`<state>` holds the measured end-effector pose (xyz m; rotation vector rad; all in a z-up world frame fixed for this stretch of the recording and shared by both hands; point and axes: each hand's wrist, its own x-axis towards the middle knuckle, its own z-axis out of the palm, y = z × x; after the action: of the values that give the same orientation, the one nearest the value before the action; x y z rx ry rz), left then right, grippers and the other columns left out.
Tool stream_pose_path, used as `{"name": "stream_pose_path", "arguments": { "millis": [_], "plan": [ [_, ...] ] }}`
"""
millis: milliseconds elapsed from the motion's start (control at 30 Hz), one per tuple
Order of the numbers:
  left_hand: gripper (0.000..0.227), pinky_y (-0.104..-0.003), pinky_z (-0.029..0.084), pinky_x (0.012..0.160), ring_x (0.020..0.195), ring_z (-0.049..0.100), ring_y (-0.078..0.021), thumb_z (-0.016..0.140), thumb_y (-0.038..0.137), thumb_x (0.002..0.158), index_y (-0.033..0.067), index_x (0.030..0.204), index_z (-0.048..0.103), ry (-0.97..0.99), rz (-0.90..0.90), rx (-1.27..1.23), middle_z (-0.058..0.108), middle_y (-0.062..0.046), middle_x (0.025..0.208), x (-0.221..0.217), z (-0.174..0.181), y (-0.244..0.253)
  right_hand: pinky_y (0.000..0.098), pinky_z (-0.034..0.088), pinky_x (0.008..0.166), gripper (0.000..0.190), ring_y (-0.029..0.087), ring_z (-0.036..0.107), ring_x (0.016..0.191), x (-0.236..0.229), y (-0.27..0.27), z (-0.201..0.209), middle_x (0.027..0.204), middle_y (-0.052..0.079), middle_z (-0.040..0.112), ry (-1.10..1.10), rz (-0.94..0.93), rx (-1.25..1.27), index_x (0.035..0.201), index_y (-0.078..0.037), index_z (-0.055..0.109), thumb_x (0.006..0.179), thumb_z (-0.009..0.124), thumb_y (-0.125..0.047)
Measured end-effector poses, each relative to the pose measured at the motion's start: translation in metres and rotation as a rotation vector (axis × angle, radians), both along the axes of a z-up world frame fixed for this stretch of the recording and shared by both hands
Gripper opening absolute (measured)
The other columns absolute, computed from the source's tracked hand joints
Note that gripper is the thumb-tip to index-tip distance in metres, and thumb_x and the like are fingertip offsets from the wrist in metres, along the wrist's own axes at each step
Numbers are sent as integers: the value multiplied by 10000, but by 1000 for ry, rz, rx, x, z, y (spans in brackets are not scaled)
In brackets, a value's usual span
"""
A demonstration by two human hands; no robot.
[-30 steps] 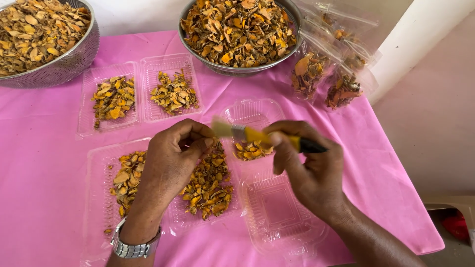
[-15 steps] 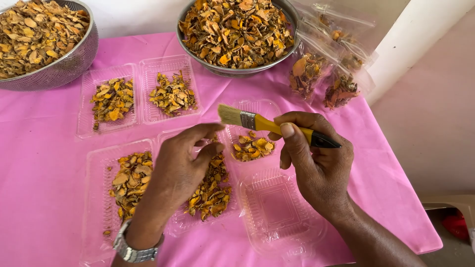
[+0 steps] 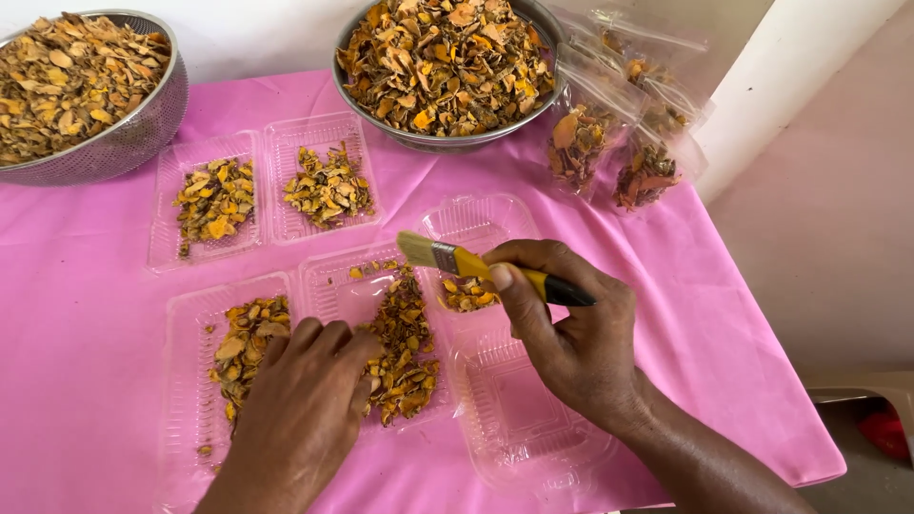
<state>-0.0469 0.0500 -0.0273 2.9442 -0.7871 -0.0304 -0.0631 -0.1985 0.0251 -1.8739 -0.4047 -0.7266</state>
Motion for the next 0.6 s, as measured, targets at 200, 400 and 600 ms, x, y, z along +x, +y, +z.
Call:
{"name": "stream_pose_path", "arguments": {
  "millis": [200, 400, 600],
  "plan": [
    [452, -490, 452, 926, 1085, 570, -304, 768, 286, 752, 261, 1193, 668, -187, 34, 55, 664, -27, 1119, -8, -36, 13, 203, 485, 547, 207, 71, 586, 630, -2, 1, -4, 896, 39, 738, 40, -2, -59, 1074, -28, 713, 1016, 596, -188],
    [281, -492, 456, 905, 1034, 586, -298, 684, 148, 832, 189, 1110, 677, -165, 7, -34, 664, -51, 1099, -5, -29, 6, 219, 492, 570, 201, 82, 596, 639, -1, -1, -4, 872, 40, 737, 13, 11, -63, 1073, -16, 714, 1008, 616, -179],
    [134, -472, 519, 881, 865, 682, -271, 666, 152, 893, 155, 1013, 725, -59, 154, -223, 753, -41, 931, 0, -17, 5, 230, 560, 629, 194, 110, 691, 724, -2, -1, -4, 995, 72, 773, -32, 30, -88, 1079, -16, 703, 1000, 628, -178]
  ]
}}
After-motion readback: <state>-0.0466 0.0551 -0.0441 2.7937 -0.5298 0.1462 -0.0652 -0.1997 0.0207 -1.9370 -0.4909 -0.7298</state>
